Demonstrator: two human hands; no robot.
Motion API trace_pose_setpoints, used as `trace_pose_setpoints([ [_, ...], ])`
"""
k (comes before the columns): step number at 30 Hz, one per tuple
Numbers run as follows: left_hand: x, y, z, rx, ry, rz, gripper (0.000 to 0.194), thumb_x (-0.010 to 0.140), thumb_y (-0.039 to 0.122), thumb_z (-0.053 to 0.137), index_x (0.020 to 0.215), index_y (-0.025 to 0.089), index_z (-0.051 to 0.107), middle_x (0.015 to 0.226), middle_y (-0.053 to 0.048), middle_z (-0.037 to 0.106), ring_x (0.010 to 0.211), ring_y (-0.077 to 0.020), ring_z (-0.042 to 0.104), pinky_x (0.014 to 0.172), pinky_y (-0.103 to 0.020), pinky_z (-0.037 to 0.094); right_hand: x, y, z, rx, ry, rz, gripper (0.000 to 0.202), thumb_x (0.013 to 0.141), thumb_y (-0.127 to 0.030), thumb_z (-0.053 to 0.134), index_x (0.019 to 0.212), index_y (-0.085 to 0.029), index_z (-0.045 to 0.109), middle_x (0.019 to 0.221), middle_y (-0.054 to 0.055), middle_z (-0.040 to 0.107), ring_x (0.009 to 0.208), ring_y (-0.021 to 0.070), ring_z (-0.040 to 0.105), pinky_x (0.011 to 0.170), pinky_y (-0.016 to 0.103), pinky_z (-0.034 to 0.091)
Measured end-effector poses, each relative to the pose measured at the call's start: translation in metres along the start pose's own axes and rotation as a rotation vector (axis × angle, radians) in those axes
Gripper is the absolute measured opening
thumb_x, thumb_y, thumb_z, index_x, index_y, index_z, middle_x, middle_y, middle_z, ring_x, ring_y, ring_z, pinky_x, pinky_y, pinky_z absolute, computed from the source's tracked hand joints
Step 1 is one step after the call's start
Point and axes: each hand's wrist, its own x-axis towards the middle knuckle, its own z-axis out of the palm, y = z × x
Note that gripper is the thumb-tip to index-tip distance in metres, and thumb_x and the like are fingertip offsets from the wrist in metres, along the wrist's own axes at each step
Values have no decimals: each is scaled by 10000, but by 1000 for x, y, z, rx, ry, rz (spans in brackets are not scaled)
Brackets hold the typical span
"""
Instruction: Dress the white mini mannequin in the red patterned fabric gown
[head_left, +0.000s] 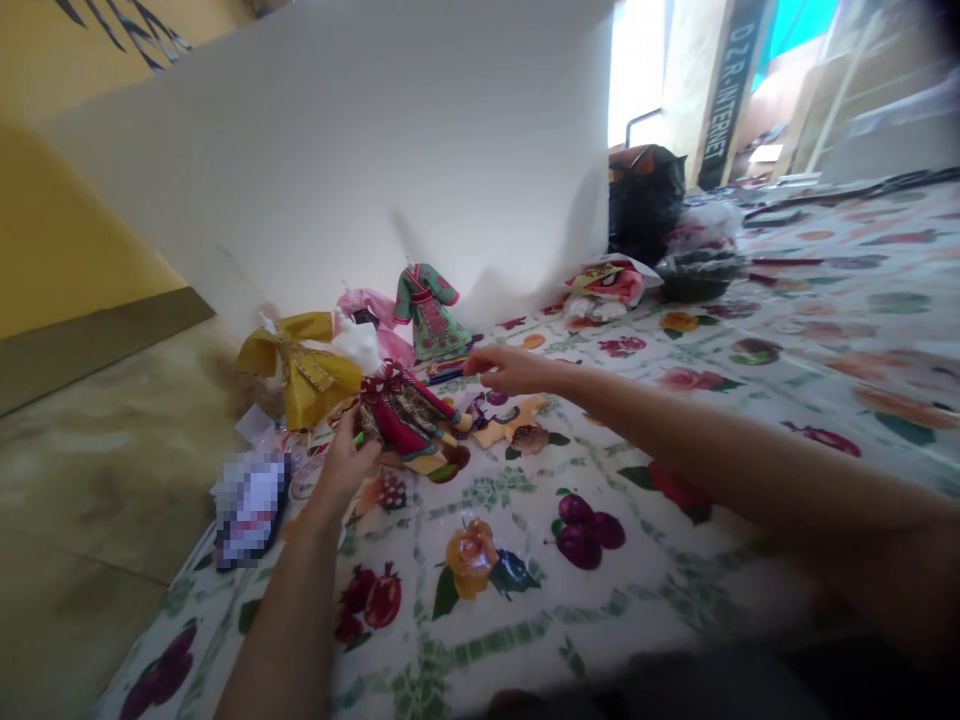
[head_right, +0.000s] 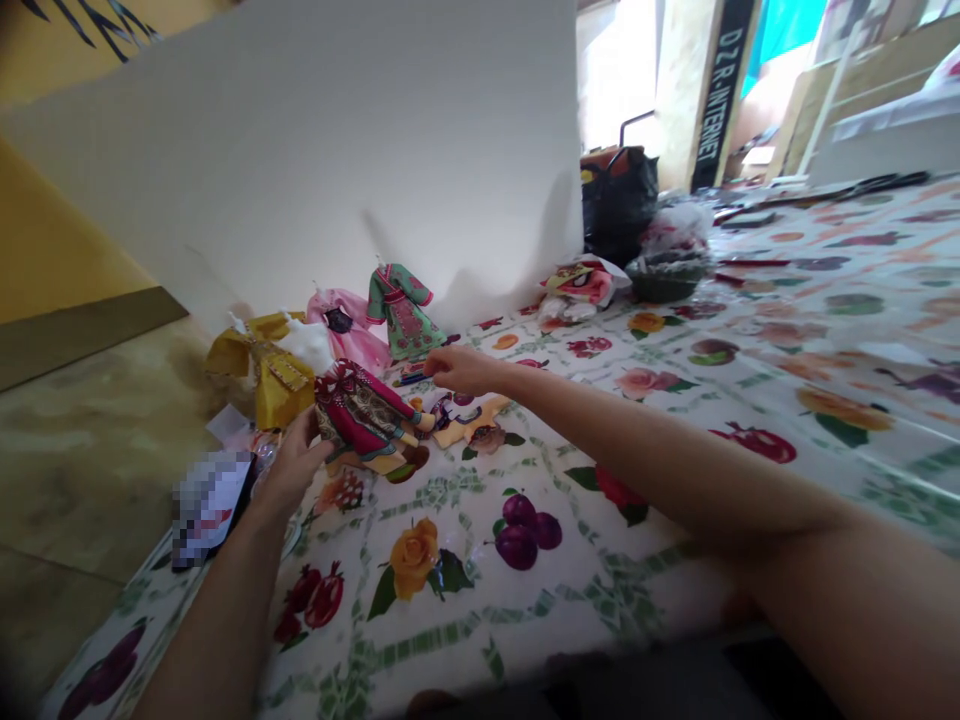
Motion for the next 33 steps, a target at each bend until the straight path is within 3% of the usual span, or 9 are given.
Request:
trace_pose_setpoints([
  [3,1,3,1,-105,27,7,580,689,259,692,1245,220,529,1312,-98,580,1252,-276,526,1042,-436,439,-9,8,-4,-17,-77,13,280,814,-113,524,1058,-152,655,1020,61,712,847,167,647,679,212,468],
  [7,-1,4,7,-76,77,52,595,752,357,742,1288,229,518,1352,-108,560,1258,-275,530,1061,-453,429,-19,20,0,-68,-173,12,183,824,-160,569,971,-165,678,1003,55,715,870,176,641,690,215,454],
  [13,-1,7,12,-96,199,116,527,794,413,727,1255,221,557,1289,-104,604,1203,-244,575,1048,-409,442,-26,20,1,-140,-201,-8,146,814,-134,568,899,-148,685,955,76,705,832,184,620,694,236,422],
  [17,6,24,7,-94,352,182,454,796,429,724,1167,195,606,1199,-97,638,1155,-230,596,1026,-385,452,-28,20,-3,-135,-191,-18,145,812,-132,568,891,-150,689,941,74,710,825,184,623,683,235,415],
  [20,17,45,1,-78,402,214,415,794,430,723,1115,185,627,1144,-85,651,1109,-213,607,991,-351,468,-26,24,-7,-117,-177,-13,144,818,-140,578,903,-153,693,953,77,715,840,191,634,688,241,425],
  [24,47,76,-9,-22,368,292,393,808,412,714,1119,188,626,1118,-64,650,1053,-173,611,942,-291,475,-24,30,-10,-85,-149,-4,110,823,-164,604,875,-187,698,928,69,719,826,209,640,661,265,434],
  [27,71,96,-12,-5,330,291,395,795,421,719,1105,191,634,1034,-40,662,929,-149,627,820,-253,496,-24,31,-11,-71,-129,-5,104,828,-157,606,834,-208,696,911,67,718,799,208,636,656,278,435],
  [33,89,107,1,91,183,236,254,757,387,733,872,162,703,769,8,653,694,-115,582,625,-207,445,-24,33,-11,-92,-151,-23,78,837,-182,612,852,-176,688,900,70,713,775,191,623,644,266,427],
])
